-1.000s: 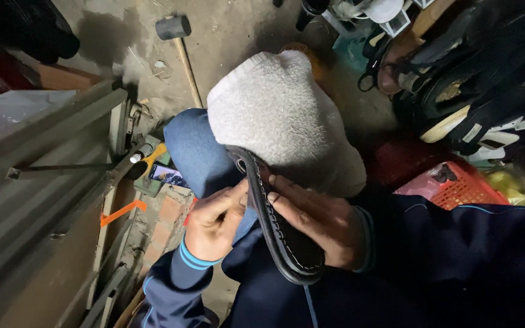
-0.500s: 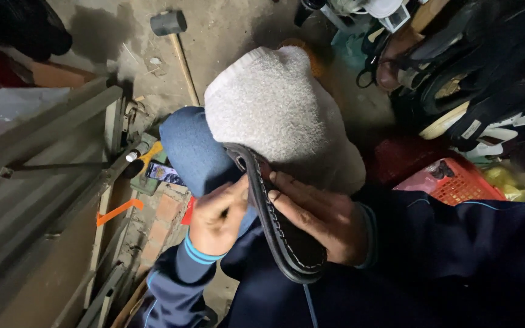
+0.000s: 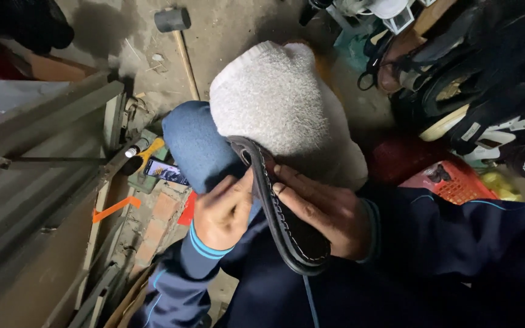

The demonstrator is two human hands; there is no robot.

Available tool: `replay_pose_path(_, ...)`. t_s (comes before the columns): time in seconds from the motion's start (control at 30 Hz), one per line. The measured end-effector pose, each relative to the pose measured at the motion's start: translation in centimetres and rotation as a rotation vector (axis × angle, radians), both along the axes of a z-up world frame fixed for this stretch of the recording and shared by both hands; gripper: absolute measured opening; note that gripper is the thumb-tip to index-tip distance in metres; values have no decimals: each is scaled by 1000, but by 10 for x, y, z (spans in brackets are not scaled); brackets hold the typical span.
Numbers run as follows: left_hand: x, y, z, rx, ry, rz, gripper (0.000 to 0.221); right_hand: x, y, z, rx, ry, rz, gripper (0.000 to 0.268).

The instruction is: Repairing a sandal by manually stitching the upper strap to the sole using a stitching awl and thread.

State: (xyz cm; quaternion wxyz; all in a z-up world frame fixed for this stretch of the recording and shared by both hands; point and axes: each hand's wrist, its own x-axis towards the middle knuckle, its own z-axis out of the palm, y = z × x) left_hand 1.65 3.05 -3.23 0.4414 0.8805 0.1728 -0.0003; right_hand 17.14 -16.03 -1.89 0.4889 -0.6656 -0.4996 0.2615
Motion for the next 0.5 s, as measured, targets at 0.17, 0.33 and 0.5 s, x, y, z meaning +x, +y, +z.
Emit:
replay_pose_path(0.17, -7, -3, -11, -644, 47, 200, 40, -3, 1, -2, 17, -52, -12, 37)
replay_pose_path(0.33, -2, 2, -3, 259, -44, -72, 33, -4, 0, -4, 47, -66, 0, 37)
replay_pose_path(0.5, -13, -9, -20, -883, -33, 267, 39, -4, -5, -8, 30, -30, 70, 42)
